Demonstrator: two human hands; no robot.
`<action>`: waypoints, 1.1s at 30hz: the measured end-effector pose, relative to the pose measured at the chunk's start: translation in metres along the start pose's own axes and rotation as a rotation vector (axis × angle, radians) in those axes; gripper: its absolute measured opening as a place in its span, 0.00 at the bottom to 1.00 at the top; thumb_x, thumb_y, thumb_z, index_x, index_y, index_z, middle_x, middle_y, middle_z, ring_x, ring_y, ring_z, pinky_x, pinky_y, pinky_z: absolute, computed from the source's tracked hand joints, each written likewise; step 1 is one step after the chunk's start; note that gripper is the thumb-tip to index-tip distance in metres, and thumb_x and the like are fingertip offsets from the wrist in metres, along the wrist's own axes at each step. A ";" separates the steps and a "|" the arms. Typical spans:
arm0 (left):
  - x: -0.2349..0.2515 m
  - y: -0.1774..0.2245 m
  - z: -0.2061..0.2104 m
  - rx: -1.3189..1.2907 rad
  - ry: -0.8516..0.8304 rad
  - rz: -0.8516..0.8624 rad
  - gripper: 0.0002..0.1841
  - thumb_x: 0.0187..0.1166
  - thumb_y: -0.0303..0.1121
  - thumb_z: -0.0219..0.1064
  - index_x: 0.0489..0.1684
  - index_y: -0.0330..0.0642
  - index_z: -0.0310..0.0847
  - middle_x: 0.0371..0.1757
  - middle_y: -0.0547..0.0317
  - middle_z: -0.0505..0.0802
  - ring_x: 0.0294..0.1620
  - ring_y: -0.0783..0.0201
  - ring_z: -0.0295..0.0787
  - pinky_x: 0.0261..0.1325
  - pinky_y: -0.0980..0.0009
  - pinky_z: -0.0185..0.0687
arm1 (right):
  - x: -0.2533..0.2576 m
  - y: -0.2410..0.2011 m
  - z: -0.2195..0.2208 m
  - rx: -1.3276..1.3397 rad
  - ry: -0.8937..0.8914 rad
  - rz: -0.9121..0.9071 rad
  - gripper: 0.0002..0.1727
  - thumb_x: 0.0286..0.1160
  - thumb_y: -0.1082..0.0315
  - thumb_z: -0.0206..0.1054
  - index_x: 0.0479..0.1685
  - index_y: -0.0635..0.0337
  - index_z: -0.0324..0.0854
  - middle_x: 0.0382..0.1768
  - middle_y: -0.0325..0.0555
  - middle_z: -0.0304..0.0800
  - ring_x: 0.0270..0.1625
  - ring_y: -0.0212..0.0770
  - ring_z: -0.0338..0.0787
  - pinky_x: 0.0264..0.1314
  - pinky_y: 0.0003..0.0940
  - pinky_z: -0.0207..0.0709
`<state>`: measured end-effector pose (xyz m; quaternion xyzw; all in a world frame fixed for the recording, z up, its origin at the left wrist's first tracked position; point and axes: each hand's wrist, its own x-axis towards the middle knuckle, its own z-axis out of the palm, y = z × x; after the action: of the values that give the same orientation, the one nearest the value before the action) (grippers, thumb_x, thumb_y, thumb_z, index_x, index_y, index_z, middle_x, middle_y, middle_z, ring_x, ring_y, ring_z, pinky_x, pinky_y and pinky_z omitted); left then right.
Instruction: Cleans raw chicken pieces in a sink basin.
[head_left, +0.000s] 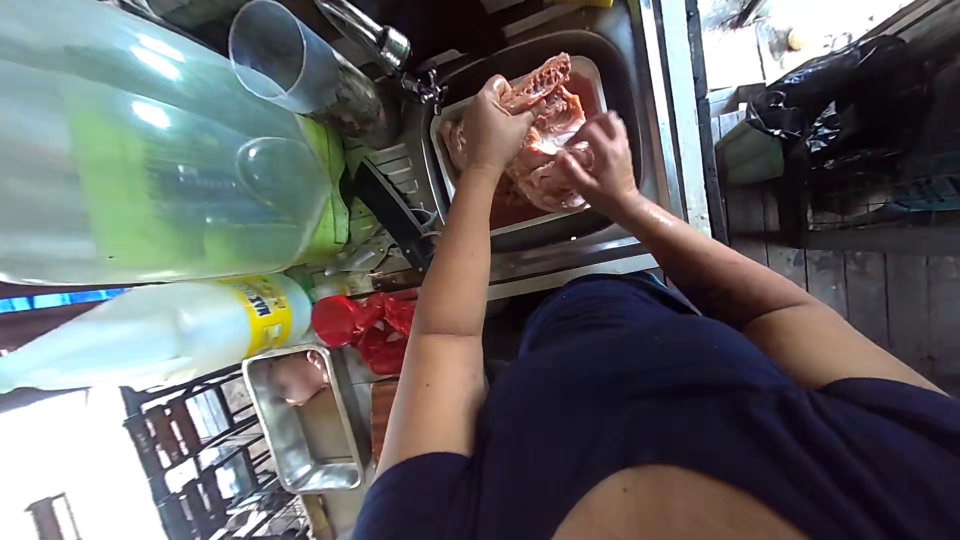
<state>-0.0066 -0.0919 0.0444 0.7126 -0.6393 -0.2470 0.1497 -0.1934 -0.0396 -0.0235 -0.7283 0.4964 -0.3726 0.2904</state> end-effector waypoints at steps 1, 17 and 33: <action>-0.004 0.003 0.001 0.018 0.017 0.002 0.23 0.72 0.47 0.77 0.47 0.34 0.81 0.46 0.44 0.91 0.52 0.49 0.88 0.60 0.47 0.78 | 0.012 -0.003 -0.010 0.052 0.008 0.072 0.29 0.73 0.50 0.70 0.60 0.69 0.84 0.65 0.70 0.82 0.72 0.65 0.80 0.76 0.60 0.71; -0.061 -0.022 0.044 -0.717 0.190 0.172 0.14 0.84 0.25 0.54 0.51 0.26 0.85 0.72 0.36 0.81 0.78 0.55 0.74 0.81 0.64 0.67 | 0.032 0.004 -0.006 0.314 0.166 0.127 0.08 0.66 0.66 0.65 0.37 0.62 0.79 0.73 0.67 0.66 0.76 0.52 0.71 0.69 0.33 0.74; -0.019 -0.044 0.030 -0.854 -0.411 -0.089 0.26 0.92 0.35 0.53 0.88 0.42 0.57 0.78 0.52 0.80 0.69 0.68 0.81 0.72 0.66 0.78 | 0.046 -0.054 -0.072 -0.400 -0.472 0.074 0.24 0.82 0.51 0.62 0.58 0.66 0.80 0.54 0.61 0.91 0.73 0.67 0.81 0.82 0.71 0.55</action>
<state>0.0129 -0.0642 -0.0010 0.5503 -0.4656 -0.6300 0.2889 -0.2155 -0.0689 0.0707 -0.8189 0.5048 -0.0772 0.2621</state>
